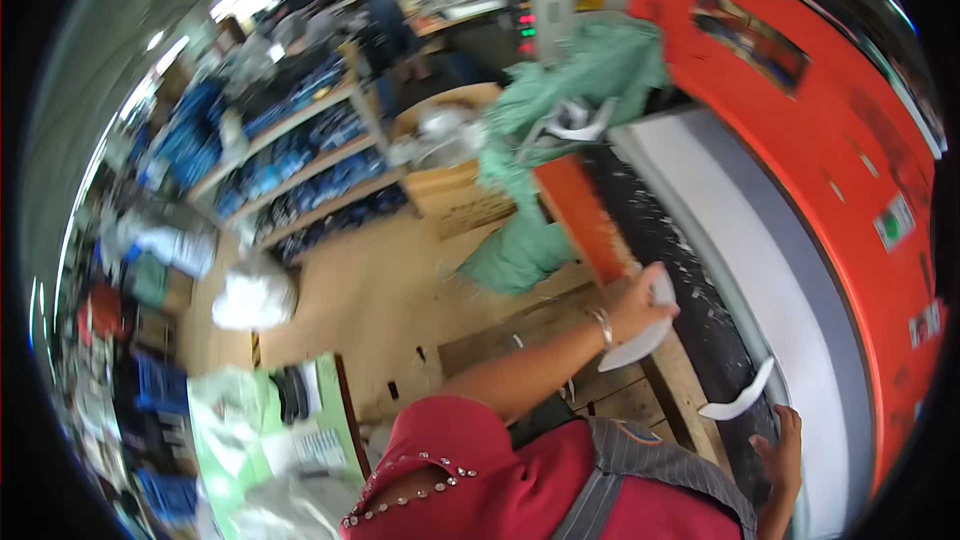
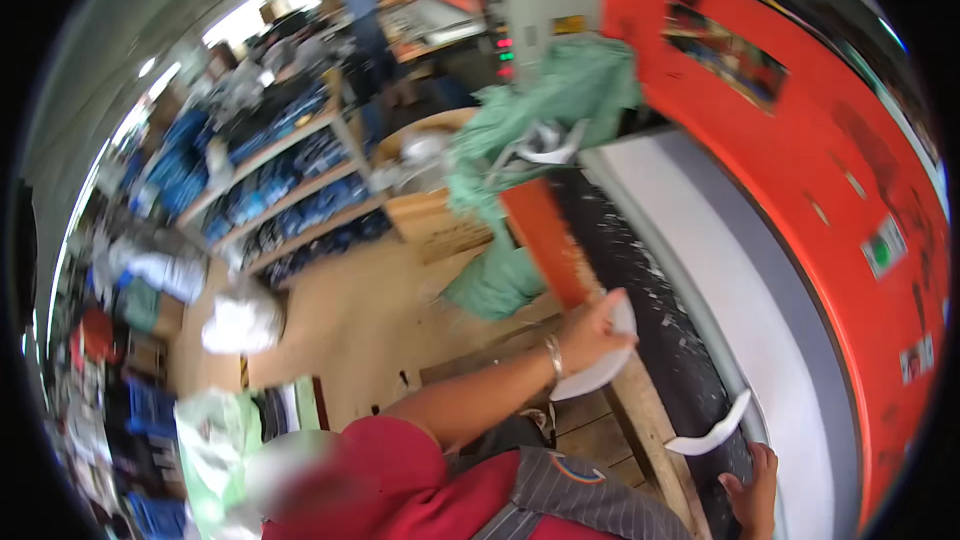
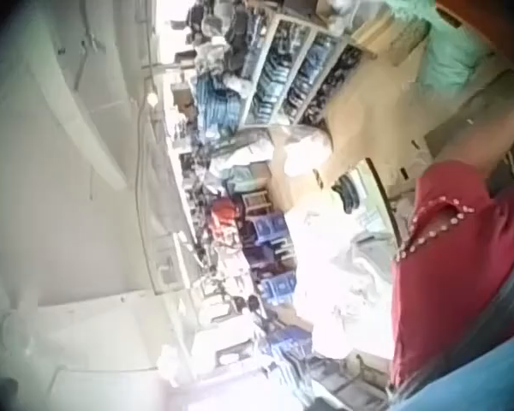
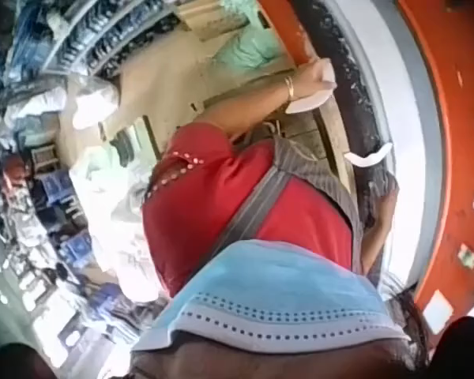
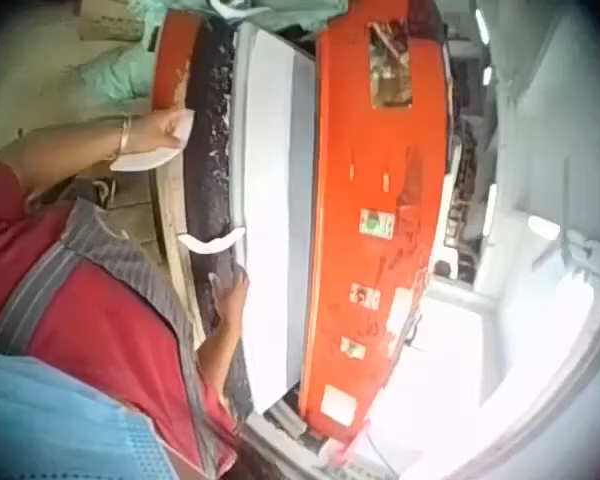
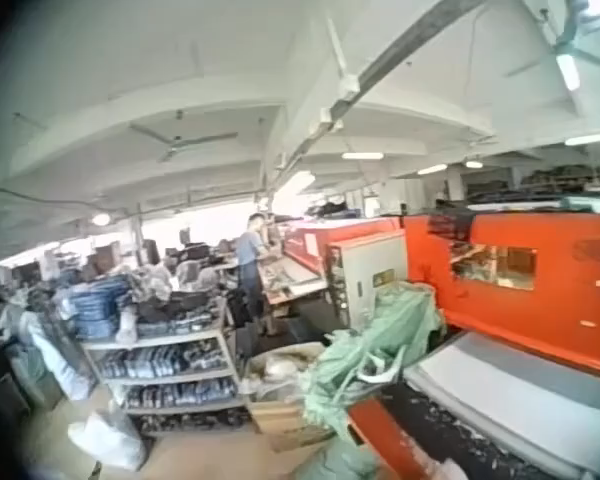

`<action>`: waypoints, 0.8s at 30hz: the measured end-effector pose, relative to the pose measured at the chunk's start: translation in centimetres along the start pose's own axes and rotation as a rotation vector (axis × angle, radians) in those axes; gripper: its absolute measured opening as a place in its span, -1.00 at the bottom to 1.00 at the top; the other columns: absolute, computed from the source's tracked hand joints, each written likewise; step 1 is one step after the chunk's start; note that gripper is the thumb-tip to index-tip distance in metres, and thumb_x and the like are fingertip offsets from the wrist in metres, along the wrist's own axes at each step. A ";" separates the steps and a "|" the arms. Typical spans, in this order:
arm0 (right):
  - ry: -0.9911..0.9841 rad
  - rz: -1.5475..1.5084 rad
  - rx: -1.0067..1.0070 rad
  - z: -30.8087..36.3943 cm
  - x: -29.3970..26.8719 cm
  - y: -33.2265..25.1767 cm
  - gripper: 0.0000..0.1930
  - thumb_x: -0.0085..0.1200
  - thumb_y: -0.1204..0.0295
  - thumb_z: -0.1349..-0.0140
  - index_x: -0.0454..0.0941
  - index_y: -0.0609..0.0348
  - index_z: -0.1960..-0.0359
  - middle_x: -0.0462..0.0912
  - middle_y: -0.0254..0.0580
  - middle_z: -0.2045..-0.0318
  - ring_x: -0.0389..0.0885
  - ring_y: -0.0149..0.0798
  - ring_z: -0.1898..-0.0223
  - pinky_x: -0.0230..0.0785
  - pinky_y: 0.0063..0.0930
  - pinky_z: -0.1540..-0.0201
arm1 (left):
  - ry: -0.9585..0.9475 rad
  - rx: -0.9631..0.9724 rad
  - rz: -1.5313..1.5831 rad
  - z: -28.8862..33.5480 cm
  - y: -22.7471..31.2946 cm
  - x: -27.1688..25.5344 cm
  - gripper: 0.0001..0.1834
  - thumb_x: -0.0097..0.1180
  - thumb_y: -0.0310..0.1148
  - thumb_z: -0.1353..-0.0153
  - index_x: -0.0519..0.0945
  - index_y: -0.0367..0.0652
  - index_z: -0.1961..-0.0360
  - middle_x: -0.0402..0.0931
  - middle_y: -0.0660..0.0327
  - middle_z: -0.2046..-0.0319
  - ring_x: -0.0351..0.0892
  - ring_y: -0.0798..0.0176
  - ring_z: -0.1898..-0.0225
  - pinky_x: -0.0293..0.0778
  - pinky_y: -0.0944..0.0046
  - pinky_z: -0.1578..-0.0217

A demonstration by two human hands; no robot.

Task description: Operating a hydraulic cutting press to cut shoe components from a sheet of material using a metal die.

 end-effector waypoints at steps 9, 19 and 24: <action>0.530 0.098 -0.463 -22.2 -0.6 -4.4 -0.46 0.08 0.45 -0.25 0.28 0.23 -0.27 0.45 0.15 0.02 0.50 0.03 0.06 0.34 -0.17 0.03 | 1.168 0.016 1.076 20.8 -6.5 -22.2 -0.23 0.15 -0.37 -0.22 0.00 0.19 -0.36 0.43 0.03 0.17 0.53 0.06 0.29 0.56 -0.02 0.41; 0.698 0.189 -0.496 -29.8 -1.4 -5.9 -0.52 0.09 0.26 -0.29 0.39 0.33 -0.15 0.48 0.25 0.05 0.49 0.15 -0.02 0.38 -0.15 -0.01 | 2.190 0.510 0.984 65.4 -13.6 -20.7 -0.68 0.01 -0.59 -0.12 0.39 -0.14 0.07 0.47 0.05 0.44 0.54 0.02 0.45 0.55 0.13 0.48; 0.630 -0.056 -0.547 -34.4 1.5 -6.9 -0.43 0.17 0.36 -0.20 0.30 0.38 -0.20 0.44 0.19 -0.08 0.48 0.05 -0.08 0.35 -0.23 -0.08 | 2.524 0.005 0.446 93.3 -17.3 -16.7 -0.36 0.11 -0.26 -0.21 0.21 -0.14 -0.28 0.43 0.10 0.13 0.51 0.06 0.15 0.47 0.05 0.15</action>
Point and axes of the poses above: each hand's wrist, its own z-axis away from the middle knuckle, its own x-axis out of the palm, y = z × x, the point moved 4 cm from there along -z, towards the middle knuckle
